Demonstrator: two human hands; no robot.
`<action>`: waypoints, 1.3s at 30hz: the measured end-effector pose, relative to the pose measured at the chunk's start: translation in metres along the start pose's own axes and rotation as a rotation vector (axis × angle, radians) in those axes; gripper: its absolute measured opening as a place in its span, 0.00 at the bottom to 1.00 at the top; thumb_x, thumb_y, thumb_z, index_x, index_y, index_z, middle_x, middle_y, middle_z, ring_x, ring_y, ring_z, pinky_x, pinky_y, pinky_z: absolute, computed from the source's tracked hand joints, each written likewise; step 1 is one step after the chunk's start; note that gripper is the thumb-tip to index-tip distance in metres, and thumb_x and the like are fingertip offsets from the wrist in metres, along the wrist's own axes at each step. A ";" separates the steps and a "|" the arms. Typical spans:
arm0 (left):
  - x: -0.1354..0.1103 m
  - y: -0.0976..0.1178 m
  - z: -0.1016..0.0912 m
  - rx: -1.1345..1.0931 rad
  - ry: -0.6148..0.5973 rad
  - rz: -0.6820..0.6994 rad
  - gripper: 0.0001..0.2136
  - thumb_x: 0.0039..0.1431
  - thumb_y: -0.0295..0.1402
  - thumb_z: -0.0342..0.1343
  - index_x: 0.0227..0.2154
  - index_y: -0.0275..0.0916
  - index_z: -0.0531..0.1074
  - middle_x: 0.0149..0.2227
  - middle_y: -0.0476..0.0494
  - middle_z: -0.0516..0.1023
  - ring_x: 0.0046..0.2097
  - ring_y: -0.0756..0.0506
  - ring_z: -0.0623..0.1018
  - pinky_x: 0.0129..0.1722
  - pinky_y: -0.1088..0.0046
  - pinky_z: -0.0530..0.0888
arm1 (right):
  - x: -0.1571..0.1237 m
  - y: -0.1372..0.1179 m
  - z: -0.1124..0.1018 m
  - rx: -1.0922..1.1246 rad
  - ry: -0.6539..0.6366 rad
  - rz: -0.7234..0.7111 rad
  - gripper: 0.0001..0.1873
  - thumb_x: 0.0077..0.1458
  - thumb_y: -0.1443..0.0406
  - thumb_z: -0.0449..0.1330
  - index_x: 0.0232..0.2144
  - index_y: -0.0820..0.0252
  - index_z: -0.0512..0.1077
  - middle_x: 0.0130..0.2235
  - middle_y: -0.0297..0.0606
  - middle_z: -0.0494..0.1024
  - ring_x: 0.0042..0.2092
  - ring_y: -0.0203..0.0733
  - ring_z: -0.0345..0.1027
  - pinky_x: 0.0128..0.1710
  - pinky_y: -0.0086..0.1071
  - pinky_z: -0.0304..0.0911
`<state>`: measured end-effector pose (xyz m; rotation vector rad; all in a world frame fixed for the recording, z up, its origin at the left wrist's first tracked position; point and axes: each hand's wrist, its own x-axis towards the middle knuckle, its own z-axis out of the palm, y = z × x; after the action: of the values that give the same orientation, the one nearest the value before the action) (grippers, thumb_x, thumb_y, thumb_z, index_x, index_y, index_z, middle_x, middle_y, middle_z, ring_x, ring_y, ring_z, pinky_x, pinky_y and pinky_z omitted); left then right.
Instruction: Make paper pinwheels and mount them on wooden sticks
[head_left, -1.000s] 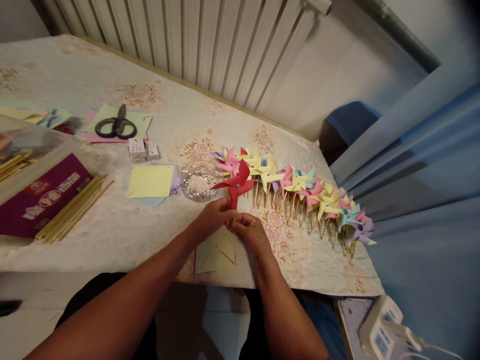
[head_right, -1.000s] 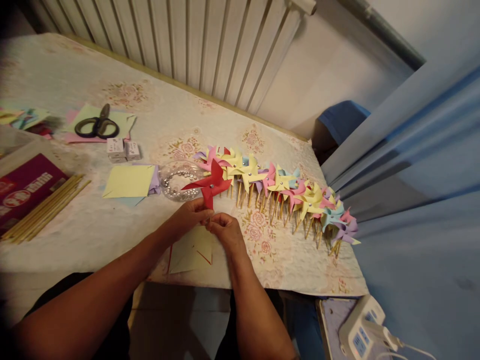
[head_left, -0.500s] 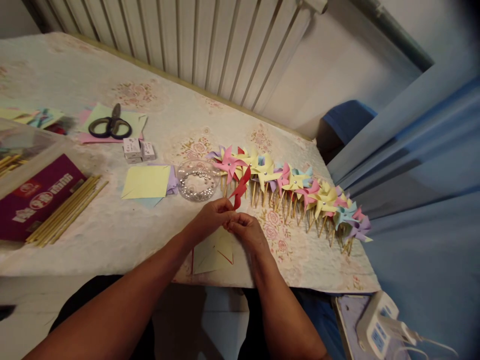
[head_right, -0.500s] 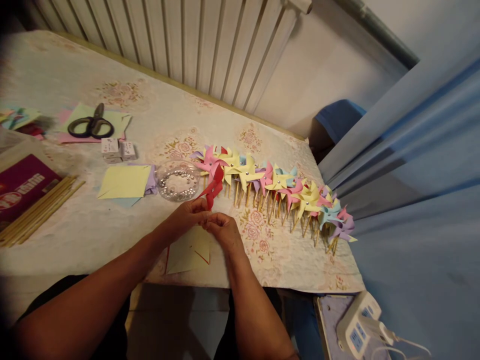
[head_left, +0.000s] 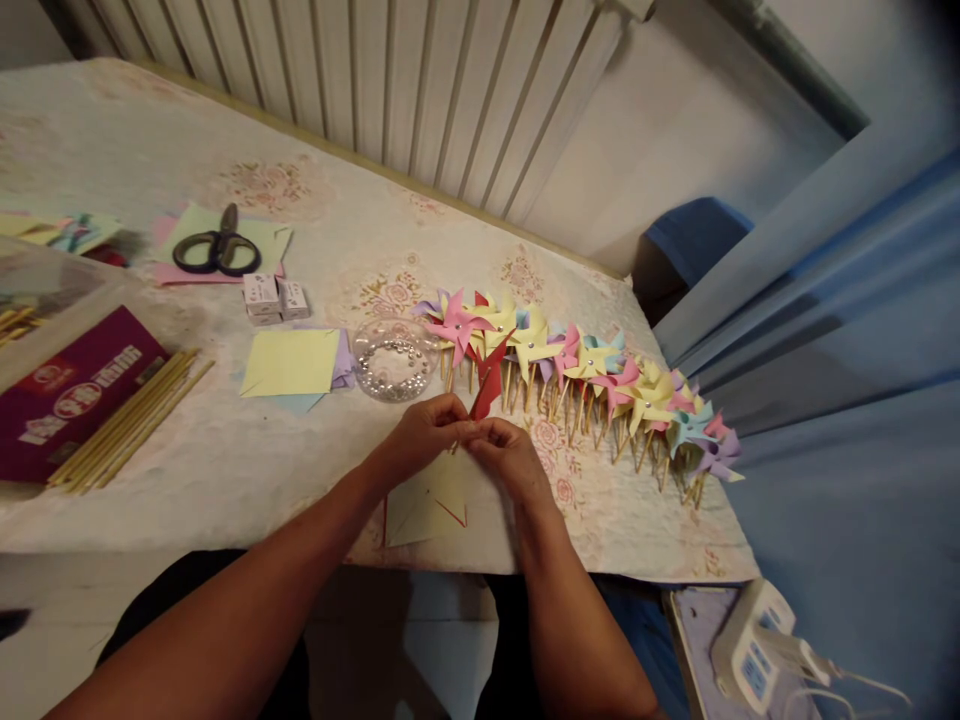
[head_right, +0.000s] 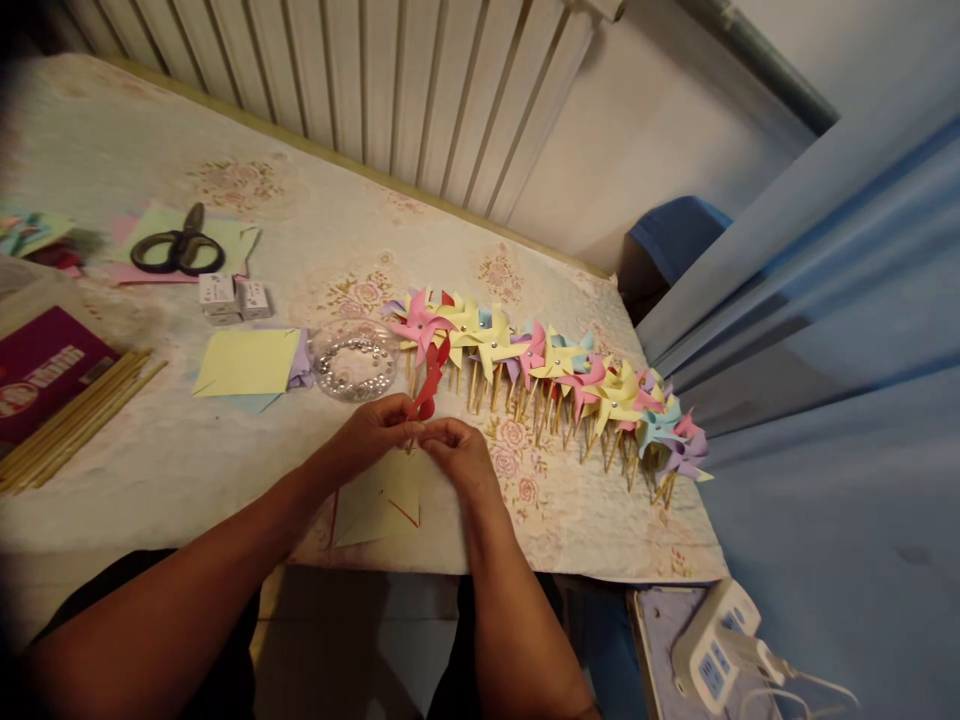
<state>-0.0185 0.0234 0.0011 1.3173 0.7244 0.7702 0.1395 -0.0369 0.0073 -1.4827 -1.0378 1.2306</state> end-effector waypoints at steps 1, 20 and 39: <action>0.000 0.000 0.000 0.012 0.003 0.004 0.14 0.51 0.42 0.63 0.25 0.39 0.67 0.22 0.54 0.68 0.25 0.51 0.66 0.27 0.74 0.62 | 0.001 -0.001 -0.004 -0.019 0.073 -0.036 0.06 0.41 0.63 0.67 0.27 0.56 0.77 0.27 0.31 0.79 0.30 0.37 0.68 0.34 0.32 0.63; -0.004 0.003 0.008 0.271 -0.005 0.033 0.12 0.53 0.40 0.60 0.24 0.39 0.67 0.20 0.55 0.62 0.24 0.52 0.61 0.25 0.74 0.58 | -0.021 -0.013 -0.008 -0.395 0.624 -0.760 0.20 0.58 0.63 0.57 0.53 0.52 0.75 0.47 0.42 0.79 0.50 0.47 0.73 0.51 0.44 0.71; -0.006 0.003 0.012 0.353 -0.069 0.043 0.11 0.53 0.39 0.57 0.23 0.38 0.66 0.20 0.54 0.63 0.25 0.51 0.62 0.26 0.75 0.57 | -0.015 -0.016 -0.010 -0.509 0.691 -0.916 0.16 0.58 0.68 0.56 0.47 0.53 0.77 0.43 0.38 0.81 0.46 0.44 0.76 0.49 0.42 0.72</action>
<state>-0.0121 0.0125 0.0057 1.6745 0.8025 0.6456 0.1460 -0.0489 0.0273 -1.3510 -1.3328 -0.2044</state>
